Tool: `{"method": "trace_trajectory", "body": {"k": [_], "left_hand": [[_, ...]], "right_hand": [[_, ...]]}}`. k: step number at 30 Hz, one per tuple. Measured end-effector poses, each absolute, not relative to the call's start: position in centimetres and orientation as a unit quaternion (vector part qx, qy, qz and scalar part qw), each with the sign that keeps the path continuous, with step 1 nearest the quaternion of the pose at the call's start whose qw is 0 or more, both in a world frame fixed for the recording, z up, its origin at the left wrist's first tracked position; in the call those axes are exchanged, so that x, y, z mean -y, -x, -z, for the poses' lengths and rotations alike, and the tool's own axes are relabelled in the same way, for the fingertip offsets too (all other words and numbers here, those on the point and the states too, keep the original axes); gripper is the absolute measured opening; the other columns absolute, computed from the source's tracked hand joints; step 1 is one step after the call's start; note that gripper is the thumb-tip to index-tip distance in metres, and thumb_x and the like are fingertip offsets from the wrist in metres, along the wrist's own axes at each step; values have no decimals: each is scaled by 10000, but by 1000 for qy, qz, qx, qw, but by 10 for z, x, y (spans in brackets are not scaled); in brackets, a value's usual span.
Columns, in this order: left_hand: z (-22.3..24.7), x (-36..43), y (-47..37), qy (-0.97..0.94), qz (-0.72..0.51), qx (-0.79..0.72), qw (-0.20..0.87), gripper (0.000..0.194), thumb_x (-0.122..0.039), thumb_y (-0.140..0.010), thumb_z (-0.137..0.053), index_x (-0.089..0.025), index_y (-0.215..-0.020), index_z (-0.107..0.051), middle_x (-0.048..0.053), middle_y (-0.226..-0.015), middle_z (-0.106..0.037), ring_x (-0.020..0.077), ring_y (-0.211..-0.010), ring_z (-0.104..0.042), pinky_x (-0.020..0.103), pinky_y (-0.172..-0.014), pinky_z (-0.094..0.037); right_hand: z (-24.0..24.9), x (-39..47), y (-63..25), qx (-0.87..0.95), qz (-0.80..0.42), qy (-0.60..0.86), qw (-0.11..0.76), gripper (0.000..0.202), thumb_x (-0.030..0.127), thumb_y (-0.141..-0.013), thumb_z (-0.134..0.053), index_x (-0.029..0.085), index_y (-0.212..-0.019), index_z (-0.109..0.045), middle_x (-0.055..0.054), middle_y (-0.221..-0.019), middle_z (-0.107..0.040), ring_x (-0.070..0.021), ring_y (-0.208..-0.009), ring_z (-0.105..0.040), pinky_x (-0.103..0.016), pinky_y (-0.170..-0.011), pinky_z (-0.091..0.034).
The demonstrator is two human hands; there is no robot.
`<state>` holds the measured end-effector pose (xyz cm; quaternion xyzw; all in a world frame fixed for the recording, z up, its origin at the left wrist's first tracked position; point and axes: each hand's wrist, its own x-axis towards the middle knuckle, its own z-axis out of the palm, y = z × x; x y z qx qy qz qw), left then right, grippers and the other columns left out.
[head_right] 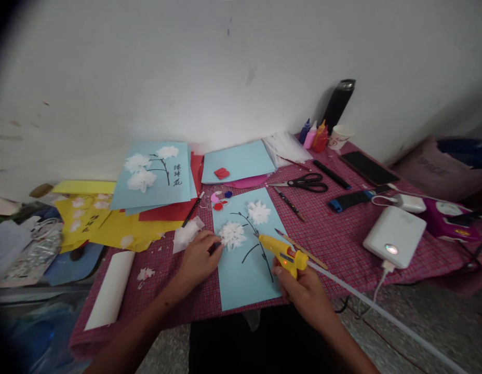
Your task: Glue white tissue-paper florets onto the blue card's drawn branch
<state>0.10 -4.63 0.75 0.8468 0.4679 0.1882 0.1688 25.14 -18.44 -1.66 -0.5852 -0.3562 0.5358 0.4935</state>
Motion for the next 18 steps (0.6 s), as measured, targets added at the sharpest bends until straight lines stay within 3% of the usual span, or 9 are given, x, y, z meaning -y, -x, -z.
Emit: {"method": "trace_trajectory", "body": {"k": [11, 18], "left_hand": [[-11, 48, 6, -850, -165, -473, 166, 73, -236, -918, -632, -198, -876, -678, 58, -942, -655, 222, -923, -624, 358, -851, -508], [-14, 59, 27, -853, -214, -442, 177, 184, -119, -909, -508, -201, -959, -665, 51, -954, -680, 211, -911, -640, 359, -846, -510]], "right_hand": [[16, 183, -250, 350, -531, 596, 490, 380, 558, -916, -639, 182, -961, -675, 37, -551, -507, -124, -474, -426, -274, -467, -356], [-5, 189, -264, 335, -541, 573, 516, 377, 556, -899, -667, 186, -973, -661, 47, -485, -483, -114, -416, -405, -252, -418, -309]]}}
